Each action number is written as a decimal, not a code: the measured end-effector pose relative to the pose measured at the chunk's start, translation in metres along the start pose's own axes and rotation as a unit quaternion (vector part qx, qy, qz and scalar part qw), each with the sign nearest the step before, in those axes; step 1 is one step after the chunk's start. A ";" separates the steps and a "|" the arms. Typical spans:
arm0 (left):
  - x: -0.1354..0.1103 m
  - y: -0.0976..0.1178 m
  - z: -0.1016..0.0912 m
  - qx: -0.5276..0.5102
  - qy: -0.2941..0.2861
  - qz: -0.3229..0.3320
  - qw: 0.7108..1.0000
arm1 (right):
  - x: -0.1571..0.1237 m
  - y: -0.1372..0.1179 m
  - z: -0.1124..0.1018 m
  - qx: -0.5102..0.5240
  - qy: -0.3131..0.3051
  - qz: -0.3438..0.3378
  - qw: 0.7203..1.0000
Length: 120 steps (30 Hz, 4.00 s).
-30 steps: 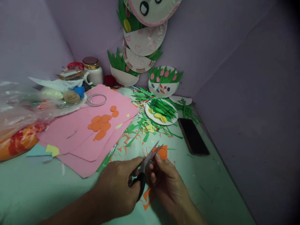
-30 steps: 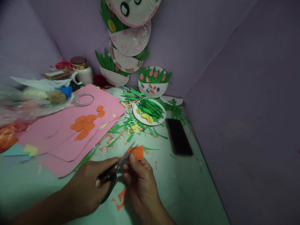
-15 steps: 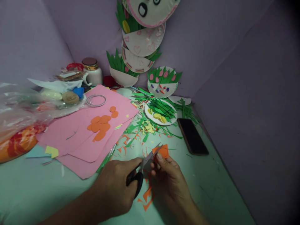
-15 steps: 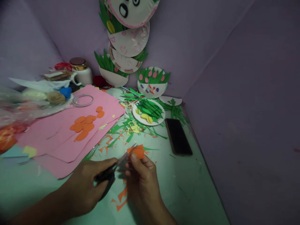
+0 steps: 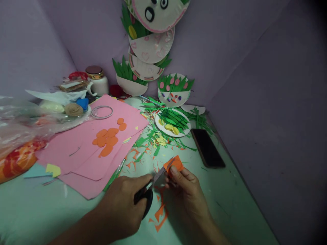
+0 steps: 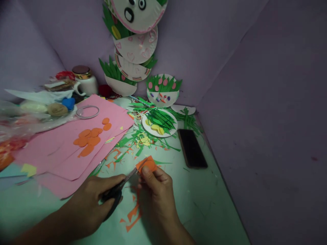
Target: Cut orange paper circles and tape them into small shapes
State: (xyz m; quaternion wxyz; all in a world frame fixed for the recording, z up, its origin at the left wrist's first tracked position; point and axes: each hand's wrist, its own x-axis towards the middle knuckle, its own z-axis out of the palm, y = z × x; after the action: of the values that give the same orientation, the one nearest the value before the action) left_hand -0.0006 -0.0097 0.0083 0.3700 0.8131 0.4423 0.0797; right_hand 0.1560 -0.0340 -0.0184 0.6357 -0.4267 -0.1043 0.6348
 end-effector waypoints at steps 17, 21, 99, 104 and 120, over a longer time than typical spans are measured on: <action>0.002 0.003 -0.008 -0.026 -0.020 -0.006 0.999 | 0.005 -0.011 -0.014 -0.185 -0.002 -0.081 0.979; 0.002 0.005 -0.011 -0.043 -0.035 -0.008 0.998 | 0.006 -0.015 -0.017 -0.216 -0.010 -0.079 0.973; 0.004 -0.002 -0.007 -0.167 -0.061 -0.034 0.983 | 0.001 -0.037 -0.005 -0.252 -0.078 -0.097 0.960; 0.006 -0.003 -0.008 -0.262 -0.090 -0.066 0.959 | 0.003 -0.034 -0.008 -0.236 -0.061 -0.086 0.966; -0.002 0.010 0.003 -0.009 0.012 -0.056 0.998 | -0.007 -0.007 0.008 0.031 0.007 0.055 0.998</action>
State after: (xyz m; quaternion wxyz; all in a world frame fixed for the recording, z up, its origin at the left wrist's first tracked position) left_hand 0.0064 -0.0162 0.0128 0.3762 0.7826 0.4906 0.0723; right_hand 0.1545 -0.0359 -0.0064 0.6134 -0.4165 -0.0561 0.6686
